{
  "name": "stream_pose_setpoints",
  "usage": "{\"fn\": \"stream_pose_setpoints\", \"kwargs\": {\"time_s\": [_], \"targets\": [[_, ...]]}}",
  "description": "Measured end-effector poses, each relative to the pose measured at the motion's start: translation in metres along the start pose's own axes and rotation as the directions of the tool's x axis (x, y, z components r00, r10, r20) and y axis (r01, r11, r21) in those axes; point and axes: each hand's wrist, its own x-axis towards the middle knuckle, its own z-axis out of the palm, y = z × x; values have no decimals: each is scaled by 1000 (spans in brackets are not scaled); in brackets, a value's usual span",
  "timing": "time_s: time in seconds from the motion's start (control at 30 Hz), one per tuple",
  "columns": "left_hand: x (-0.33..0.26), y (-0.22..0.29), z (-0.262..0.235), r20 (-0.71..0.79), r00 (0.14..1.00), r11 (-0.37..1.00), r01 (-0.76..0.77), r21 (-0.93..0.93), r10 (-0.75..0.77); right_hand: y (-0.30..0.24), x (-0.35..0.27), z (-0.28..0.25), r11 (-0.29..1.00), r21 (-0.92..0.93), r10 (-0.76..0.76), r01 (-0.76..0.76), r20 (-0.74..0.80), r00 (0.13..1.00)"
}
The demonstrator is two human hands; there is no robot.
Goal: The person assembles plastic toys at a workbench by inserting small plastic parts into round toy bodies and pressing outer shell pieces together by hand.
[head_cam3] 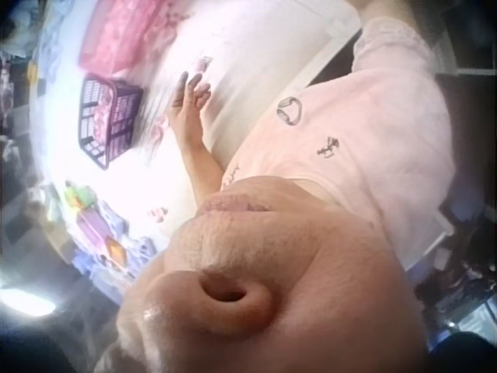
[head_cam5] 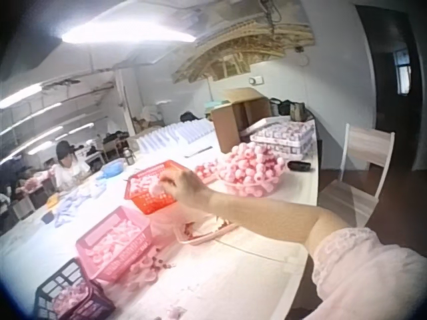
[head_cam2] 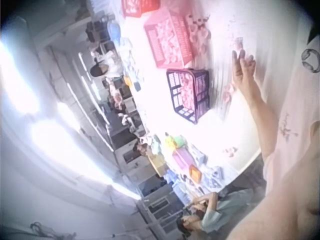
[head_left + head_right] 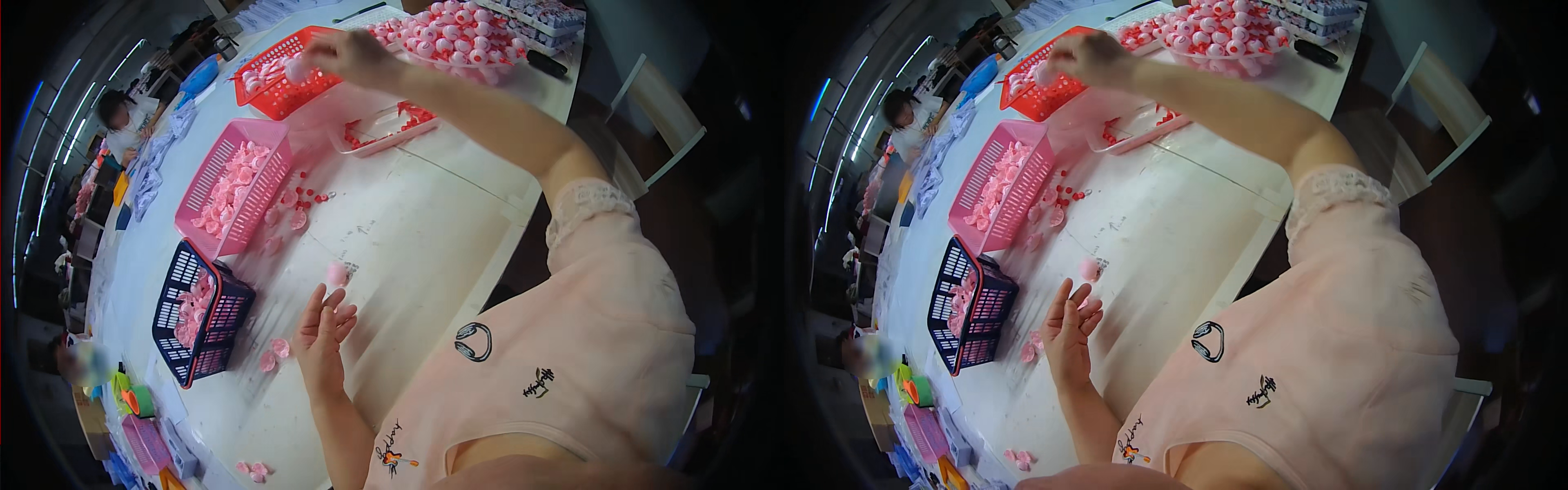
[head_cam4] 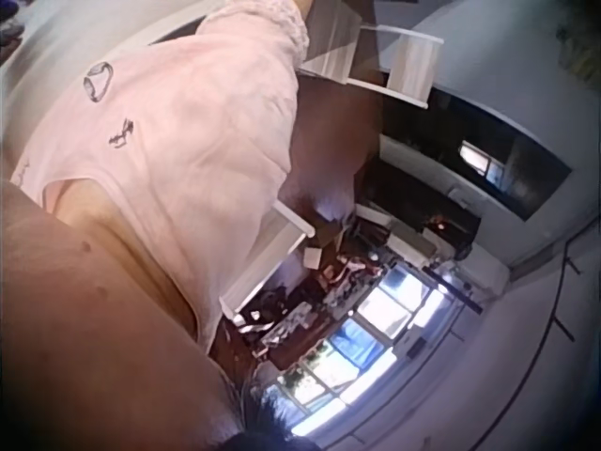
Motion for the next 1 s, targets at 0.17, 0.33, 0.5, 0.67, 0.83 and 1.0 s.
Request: {"fn": "stream_pose_setpoints", "kwargs": {"time_s": [0.17, 0.33, 0.5, 0.67, 0.83, 1.0], "targets": [[-14, 3, -4, -46, 998, 996, -48, 71, 51, 11, 49, 18, 967, -151, 224, -206, 111, 968], [-21, 8, -6, 346, 929, 986, -83, -145, 129, -65, -15, 49, 963, -56, -243, 262, 230, 942], [-52, 26, 7, 531, 804, 925, -59, -375, 267, -126, -94, 89, 958, 218, -284, 188, 614, 737], [-74, 53, 32, 722, 258, 767, -200, -610, 642, -157, -129, 96, 921, 360, -375, 151, 706, 601], [-96, 50, 38, 591, 437, 728, -284, -625, 678, -165, -148, 108, 915, 397, -354, 65, 717, 600], [-83, 43, 10, 669, 434, 798, -317, -513, 603, -142, -160, 106, 928, 363, -330, 83, 699, 634]]}}
